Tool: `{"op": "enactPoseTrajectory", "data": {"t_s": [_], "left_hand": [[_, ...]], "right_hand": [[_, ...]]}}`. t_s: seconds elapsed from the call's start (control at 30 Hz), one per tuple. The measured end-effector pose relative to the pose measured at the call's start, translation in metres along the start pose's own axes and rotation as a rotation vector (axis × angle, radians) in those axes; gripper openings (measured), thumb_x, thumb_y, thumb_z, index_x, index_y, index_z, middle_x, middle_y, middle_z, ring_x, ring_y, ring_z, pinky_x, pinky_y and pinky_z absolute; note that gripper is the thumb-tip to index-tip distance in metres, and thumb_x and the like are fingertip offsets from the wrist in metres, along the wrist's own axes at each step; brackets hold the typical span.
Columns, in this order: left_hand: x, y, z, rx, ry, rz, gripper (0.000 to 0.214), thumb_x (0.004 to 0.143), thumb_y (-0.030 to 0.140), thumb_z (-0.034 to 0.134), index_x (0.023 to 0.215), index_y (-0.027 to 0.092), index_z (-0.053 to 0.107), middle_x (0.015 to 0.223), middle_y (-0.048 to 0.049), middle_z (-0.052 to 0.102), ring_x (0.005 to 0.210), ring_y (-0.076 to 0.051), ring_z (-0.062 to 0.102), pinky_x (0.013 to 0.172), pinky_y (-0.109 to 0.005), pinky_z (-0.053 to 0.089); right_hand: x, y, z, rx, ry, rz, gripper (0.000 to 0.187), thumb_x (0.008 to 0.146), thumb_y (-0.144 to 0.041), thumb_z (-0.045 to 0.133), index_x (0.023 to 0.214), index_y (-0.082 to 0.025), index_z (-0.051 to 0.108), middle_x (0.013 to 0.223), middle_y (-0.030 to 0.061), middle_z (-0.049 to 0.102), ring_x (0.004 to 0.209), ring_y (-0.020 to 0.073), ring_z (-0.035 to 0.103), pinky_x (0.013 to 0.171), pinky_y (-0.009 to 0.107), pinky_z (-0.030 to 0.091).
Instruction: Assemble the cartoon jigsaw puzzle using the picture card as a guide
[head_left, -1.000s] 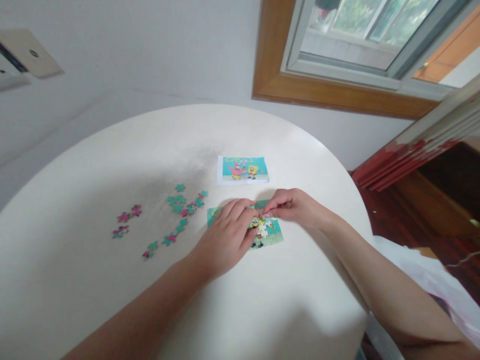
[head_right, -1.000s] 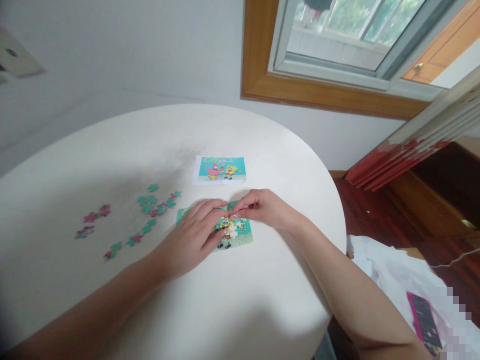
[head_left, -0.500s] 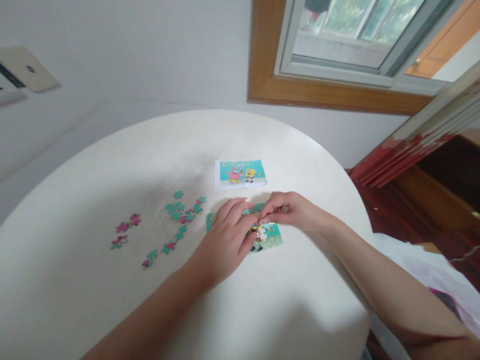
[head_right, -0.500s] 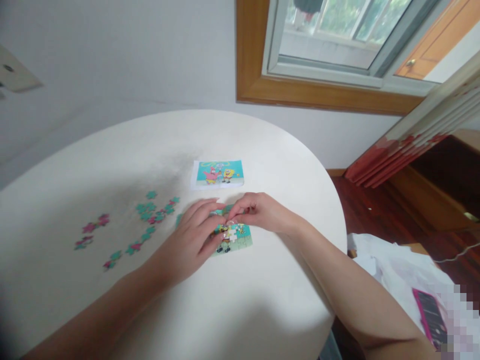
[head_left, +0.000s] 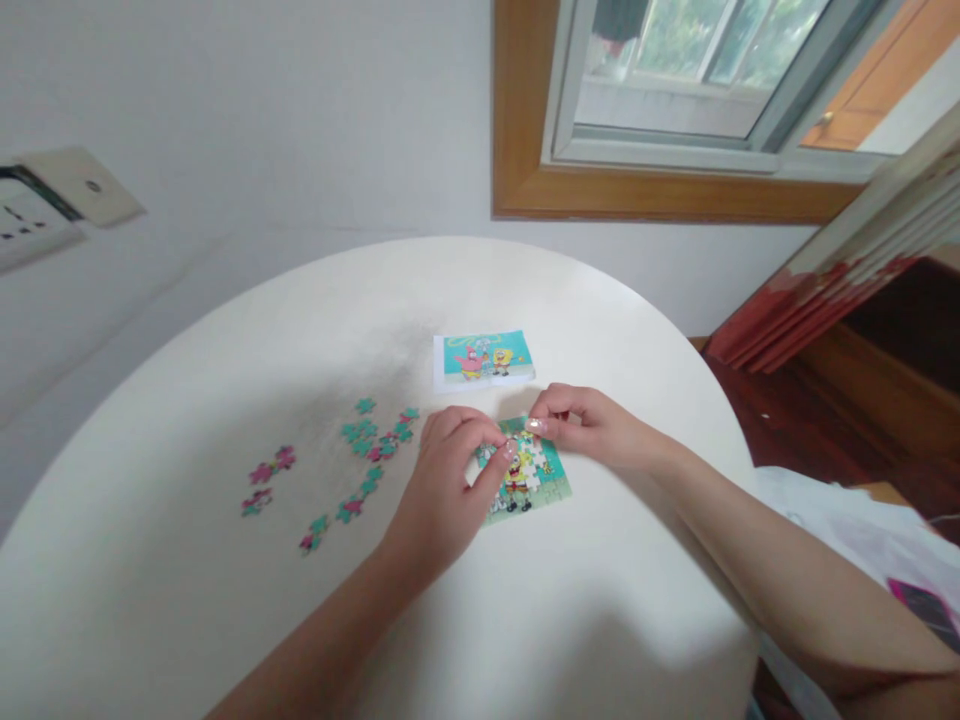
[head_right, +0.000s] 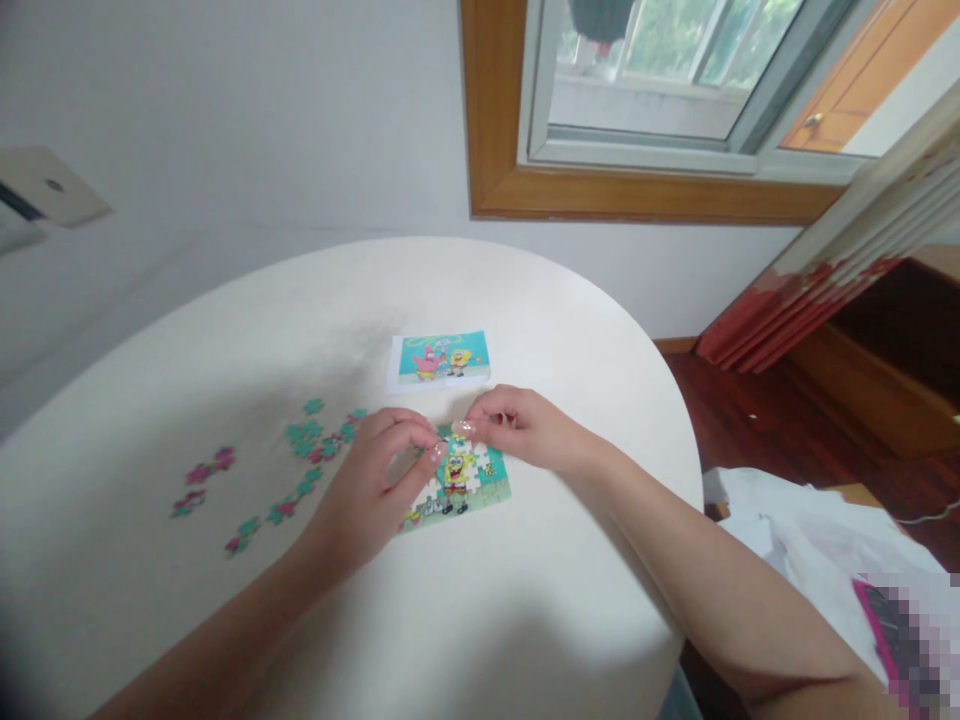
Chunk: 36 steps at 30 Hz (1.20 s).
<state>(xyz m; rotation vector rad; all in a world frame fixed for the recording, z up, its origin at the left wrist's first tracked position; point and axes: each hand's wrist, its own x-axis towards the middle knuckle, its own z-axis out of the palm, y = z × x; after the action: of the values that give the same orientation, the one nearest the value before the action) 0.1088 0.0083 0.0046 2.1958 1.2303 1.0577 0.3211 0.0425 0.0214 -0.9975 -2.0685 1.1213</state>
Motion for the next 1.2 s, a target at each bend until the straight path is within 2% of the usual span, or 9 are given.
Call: {"op": "enactPoseTrajectory", "data": {"t_s": [0.1,0.27,0.33,0.4,0.57,0.83,1.2], "left_hand": [[-0.001,0.000,0.001,-0.016,0.030,-0.014,0.011,0.091,0.022,0.055,0.082,0.019,0.060,0.092,-0.0048,0.059,0.095,-0.021,0.054,0.088,-0.041,0.043],[-0.002,0.002,0.001,-0.023,-0.056,0.047,0.007,0.088,0.021,0.060,0.082,0.021,0.063,0.095,-0.0045,0.059,0.098,-0.022,0.053,0.089,-0.040,0.043],[-0.001,0.000,-0.002,0.024,-0.097,0.097,0.002,0.085,0.022,0.064,0.085,0.022,0.065,0.098,-0.0046,0.059,0.101,-0.023,0.052,0.091,-0.040,0.042],[0.000,-0.002,-0.005,0.076,-0.121,0.126,0.007,0.084,0.021,0.064,0.091,0.022,0.065,0.100,-0.0050,0.059,0.103,-0.023,0.051,0.093,-0.041,0.042],[0.001,-0.008,-0.006,0.119,-0.135,0.119,0.018,0.088,0.010,0.050,0.101,0.019,0.060,0.104,-0.0068,0.058,0.106,-0.023,0.050,0.097,-0.042,0.041],[-0.005,-0.013,0.004,0.179,-0.242,0.202,0.021,0.090,0.018,0.053,0.111,0.018,0.055,0.124,-0.0124,0.052,0.126,-0.028,0.042,0.109,-0.049,0.035],[-0.006,-0.015,0.005,0.220,-0.280,0.206,0.023,0.088,0.017,0.054,0.111,0.017,0.056,0.121,-0.0126,0.053,0.122,-0.027,0.044,0.108,-0.047,0.037]], "right_hand": [[0.001,-0.005,0.001,-0.075,-0.018,-0.128,0.030,0.094,-0.039,0.054,0.074,-0.017,0.061,0.072,0.0016,0.056,0.076,0.0149,0.050,0.075,0.029,0.042],[0.002,-0.006,0.003,-0.118,0.003,-0.232,0.031,0.097,-0.035,0.048,0.073,-0.018,0.058,0.074,0.0021,0.054,0.078,0.0154,0.050,0.079,0.030,0.041],[0.002,-0.004,0.002,-0.147,-0.010,-0.231,0.031,0.098,-0.033,0.048,0.073,-0.018,0.059,0.074,0.0020,0.054,0.077,0.0152,0.051,0.079,0.030,0.041],[0.002,-0.002,-0.001,-0.200,-0.023,-0.221,0.029,0.097,-0.032,0.049,0.075,-0.018,0.061,0.076,0.0022,0.054,0.079,0.0154,0.051,0.080,0.031,0.041],[0.001,0.003,-0.005,-0.332,-0.084,-0.237,0.026,0.095,-0.031,0.053,0.077,-0.017,0.066,0.080,0.0044,0.058,0.083,0.0168,0.052,0.083,0.032,0.039],[-0.002,0.009,0.000,-0.560,-0.195,-0.208,0.028,0.095,-0.039,0.053,0.086,-0.019,0.069,0.085,0.0051,0.058,0.089,0.0193,0.048,0.084,0.035,0.033],[-0.004,0.006,0.004,-0.626,-0.206,-0.199,0.026,0.094,-0.039,0.055,0.086,-0.021,0.071,0.087,0.0050,0.057,0.091,0.0205,0.046,0.082,0.035,0.029]]}}
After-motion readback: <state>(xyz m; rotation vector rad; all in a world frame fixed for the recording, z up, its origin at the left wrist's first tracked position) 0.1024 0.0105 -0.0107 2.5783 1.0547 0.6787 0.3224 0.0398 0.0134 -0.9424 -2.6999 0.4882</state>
